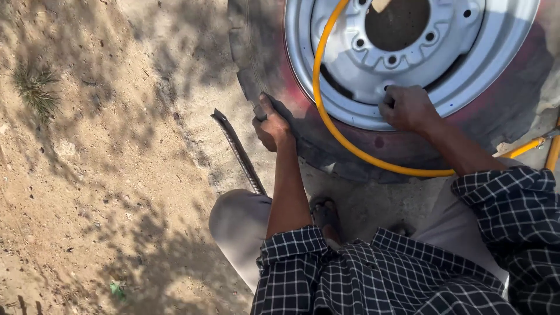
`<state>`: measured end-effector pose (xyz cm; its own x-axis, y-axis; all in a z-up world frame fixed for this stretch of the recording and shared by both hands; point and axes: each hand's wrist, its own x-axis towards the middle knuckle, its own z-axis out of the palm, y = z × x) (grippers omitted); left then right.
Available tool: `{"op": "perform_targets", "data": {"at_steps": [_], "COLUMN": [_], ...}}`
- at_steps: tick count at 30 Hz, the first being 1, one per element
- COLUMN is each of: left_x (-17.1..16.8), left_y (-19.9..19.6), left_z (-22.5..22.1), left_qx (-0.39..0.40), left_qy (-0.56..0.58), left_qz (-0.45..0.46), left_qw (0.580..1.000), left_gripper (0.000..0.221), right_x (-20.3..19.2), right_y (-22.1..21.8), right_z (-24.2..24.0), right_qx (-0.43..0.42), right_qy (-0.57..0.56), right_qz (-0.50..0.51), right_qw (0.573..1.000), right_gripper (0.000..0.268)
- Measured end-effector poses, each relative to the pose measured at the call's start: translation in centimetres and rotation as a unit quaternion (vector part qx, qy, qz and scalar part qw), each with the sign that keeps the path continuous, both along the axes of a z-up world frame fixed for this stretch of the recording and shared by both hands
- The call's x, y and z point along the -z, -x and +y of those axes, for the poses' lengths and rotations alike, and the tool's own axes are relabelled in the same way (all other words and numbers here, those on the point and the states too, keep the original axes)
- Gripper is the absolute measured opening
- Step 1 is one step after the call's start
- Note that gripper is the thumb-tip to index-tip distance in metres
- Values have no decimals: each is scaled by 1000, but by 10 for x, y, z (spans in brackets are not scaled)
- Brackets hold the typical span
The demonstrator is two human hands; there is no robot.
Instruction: Repairing a tire by checking for leaks and using tools on the rim.
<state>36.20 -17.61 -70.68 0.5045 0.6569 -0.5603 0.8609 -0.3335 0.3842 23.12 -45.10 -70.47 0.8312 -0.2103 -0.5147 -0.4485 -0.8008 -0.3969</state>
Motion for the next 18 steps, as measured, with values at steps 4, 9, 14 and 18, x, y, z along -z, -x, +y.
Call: {"op": "perform_targets", "data": {"at_steps": [4, 9, 14, 18], "left_x": [11, 3, 6, 1], "left_y": [-22, -15, -16, -22], "left_z": [-13, -11, -6, -8], "left_qx": [-2, 6, 8, 11], "left_qy": [4, -24, -17, -29], "left_qz": [-38, -4, -3, 4], "left_qw": [999, 1000, 1000, 1000], "left_gripper": [109, 113, 115, 116], "right_x": [22, -3, -57, -101], "right_y": [-10, -10, -15, 16], "right_z": [-20, -20, -2, 43], "right_qx": [-23, 24, 22, -50], "right_qy": [26, -21, -23, 43], "right_qz": [-113, -25, 30, -7], "right_qw": [993, 999, 999, 998], "right_gripper": [32, 35, 43, 72]}}
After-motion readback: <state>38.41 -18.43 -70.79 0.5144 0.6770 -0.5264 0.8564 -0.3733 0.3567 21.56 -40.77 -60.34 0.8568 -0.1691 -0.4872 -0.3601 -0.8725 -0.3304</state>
